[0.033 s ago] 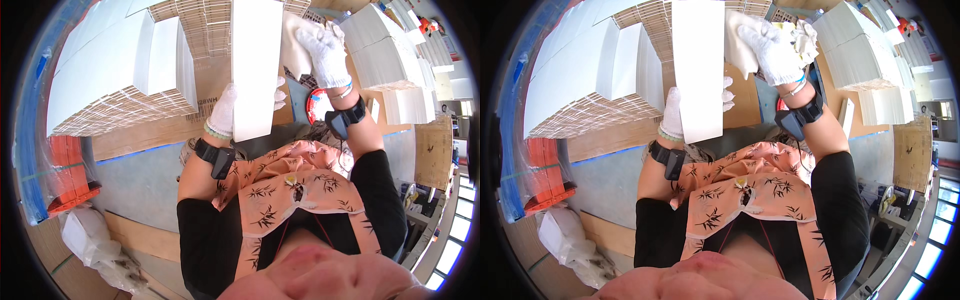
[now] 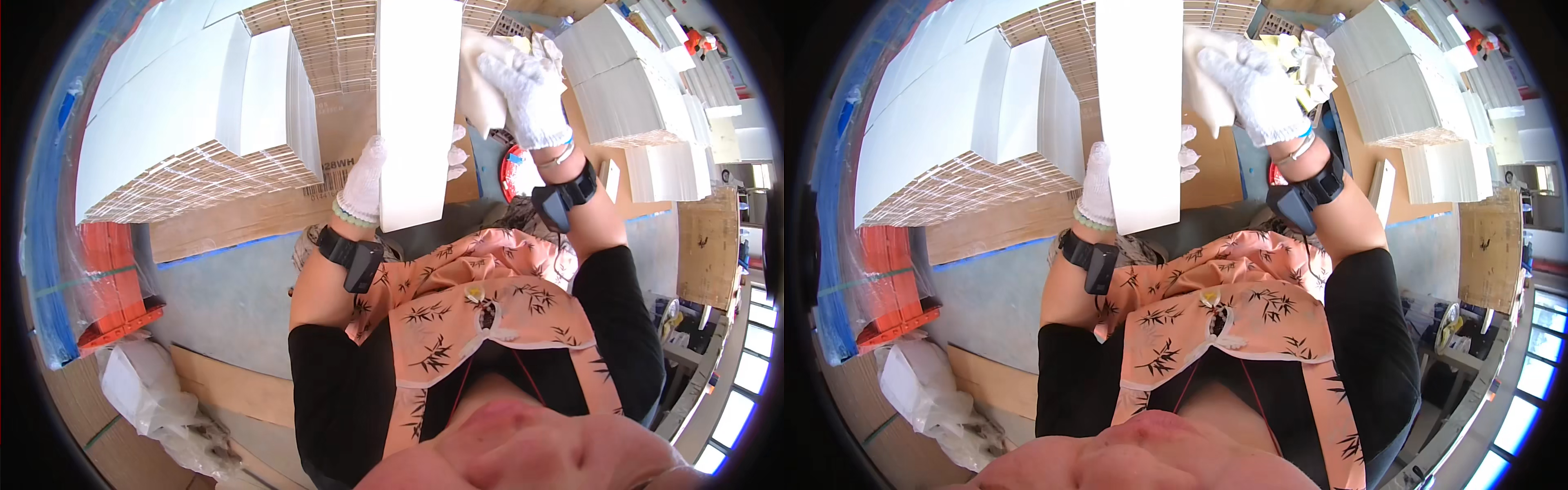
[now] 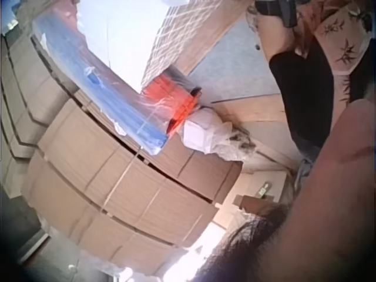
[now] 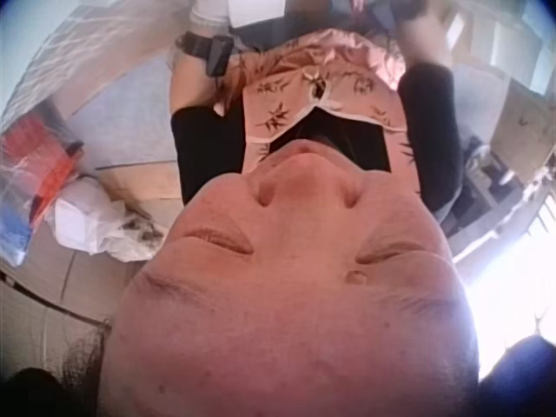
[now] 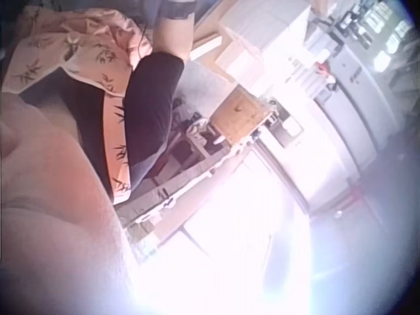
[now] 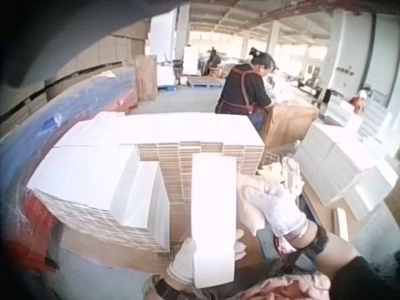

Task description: The recorder wipes white boards with a cloth and applies a finishing material using a blue sponge block.

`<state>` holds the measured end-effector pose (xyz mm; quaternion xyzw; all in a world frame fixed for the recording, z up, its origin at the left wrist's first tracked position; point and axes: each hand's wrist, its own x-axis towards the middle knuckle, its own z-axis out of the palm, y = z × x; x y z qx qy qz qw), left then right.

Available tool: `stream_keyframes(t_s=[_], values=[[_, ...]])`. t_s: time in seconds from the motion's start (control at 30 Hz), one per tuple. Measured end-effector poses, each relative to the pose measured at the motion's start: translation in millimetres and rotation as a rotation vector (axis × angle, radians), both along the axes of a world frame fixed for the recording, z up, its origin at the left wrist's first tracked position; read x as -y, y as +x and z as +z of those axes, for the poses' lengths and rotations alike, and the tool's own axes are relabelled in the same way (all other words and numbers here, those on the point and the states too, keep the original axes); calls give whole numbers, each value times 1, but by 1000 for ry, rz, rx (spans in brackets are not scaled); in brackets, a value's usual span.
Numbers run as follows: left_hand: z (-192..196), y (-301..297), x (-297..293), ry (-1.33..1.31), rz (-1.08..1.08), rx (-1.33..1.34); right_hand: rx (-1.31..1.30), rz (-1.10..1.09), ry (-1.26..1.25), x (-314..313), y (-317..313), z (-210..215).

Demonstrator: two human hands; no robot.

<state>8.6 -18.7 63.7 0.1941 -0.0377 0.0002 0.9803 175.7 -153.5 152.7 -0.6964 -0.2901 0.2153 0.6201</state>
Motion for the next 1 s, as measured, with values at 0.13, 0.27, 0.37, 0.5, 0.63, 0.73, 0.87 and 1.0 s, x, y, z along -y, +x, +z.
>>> stream_keyframes(t_s=[0.13,0.27,0.37,0.5,0.63,0.73,0.87,1.0], values=[[1,-1,3,-18,-5,17,-172,112,175,-1,-21,-13],[-23,3,4,-39,-55,70,-55,75,80,-7,-30,-16],[-36,2,3,123,-32,112,-88,109,129,-12,-29,-25],[-34,-3,2,218,-10,129,-131,139,152,-11,-34,-25],[-34,-2,1,70,-105,131,-135,104,226,-7,-32,-33],[-33,-4,4,175,-79,113,-112,170,156,-10,-32,-26],[-42,-5,0,312,-35,77,-106,156,119,-7,-29,-30],[-42,-4,4,-144,-45,14,-199,303,86,0,-23,-31]])
